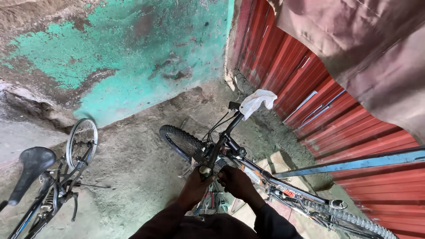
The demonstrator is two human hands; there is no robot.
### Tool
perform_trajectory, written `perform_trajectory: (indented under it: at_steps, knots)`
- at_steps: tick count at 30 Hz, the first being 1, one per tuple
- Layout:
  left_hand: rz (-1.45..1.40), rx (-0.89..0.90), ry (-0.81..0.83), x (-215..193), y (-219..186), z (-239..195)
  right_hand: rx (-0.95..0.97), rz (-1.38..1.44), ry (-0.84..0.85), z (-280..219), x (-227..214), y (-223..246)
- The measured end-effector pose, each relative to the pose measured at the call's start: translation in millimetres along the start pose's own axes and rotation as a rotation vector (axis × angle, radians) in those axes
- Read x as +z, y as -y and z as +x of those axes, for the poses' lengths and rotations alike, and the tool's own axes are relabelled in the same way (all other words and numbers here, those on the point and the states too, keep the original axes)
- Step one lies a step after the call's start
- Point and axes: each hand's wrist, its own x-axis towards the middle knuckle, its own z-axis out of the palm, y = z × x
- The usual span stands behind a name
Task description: The person uses a multi-tool to tighten a bolt on the bicycle handlebar stem. They then use a white cloth to wipe the handlebar area and the stem.
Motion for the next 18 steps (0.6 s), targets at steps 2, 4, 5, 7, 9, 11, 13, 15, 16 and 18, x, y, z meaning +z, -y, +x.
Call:
perform_trajectory:
  at_steps: [2, 4, 5, 7, 9, 11, 13, 15, 16, 18]
  knots:
    - [0.021, 0.051, 0.003, -1.0, 9.5, 4.0, 0.003, 0.127, 0.036, 2.5, 0.0, -1.9]
    - [0.04, 0.105, 0.003, -0.5, 18.2, 7.6, 0.003, 0.25, 0.072, 7.9, -0.5, -9.0]
    - [0.015, 0.115, 0.011, -0.3, 21.9, 9.6, -0.002, 0.345, 0.139, 12.6, -0.8, -14.3]
    - [-0.009, 0.119, 0.017, -1.7, 22.8, 6.5, -0.004, 0.441, 0.213, 21.4, 4.2, -28.1]
    - [0.117, 0.039, -0.016, -3.7, 15.5, 1.3, 0.085, 0.777, 0.316, 31.7, 11.9, -45.3]
    - [0.119, 0.052, -0.009, -3.2, 14.8, -0.4, 0.248, 1.023, 0.357, 43.8, 31.5, -66.4]
    - [0.117, 0.061, -0.011, -3.1, 11.3, 1.1, 0.417, 1.261, 0.405, 53.4, 38.2, -75.7]
    - [0.103, 0.093, -0.029, -2.8, 11.5, 0.3, 0.261, 1.23, 0.457, 54.6, 39.7, -78.1]
    - [0.101, 0.087, -0.036, -2.4, 11.6, 0.1, 0.265, 1.226, 0.465, 42.0, 33.5, -65.1]
    - [0.138, 0.071, -0.03, -2.7, 9.9, 1.8, 0.191, 0.973, 0.301, 18.1, 20.0, -38.0]
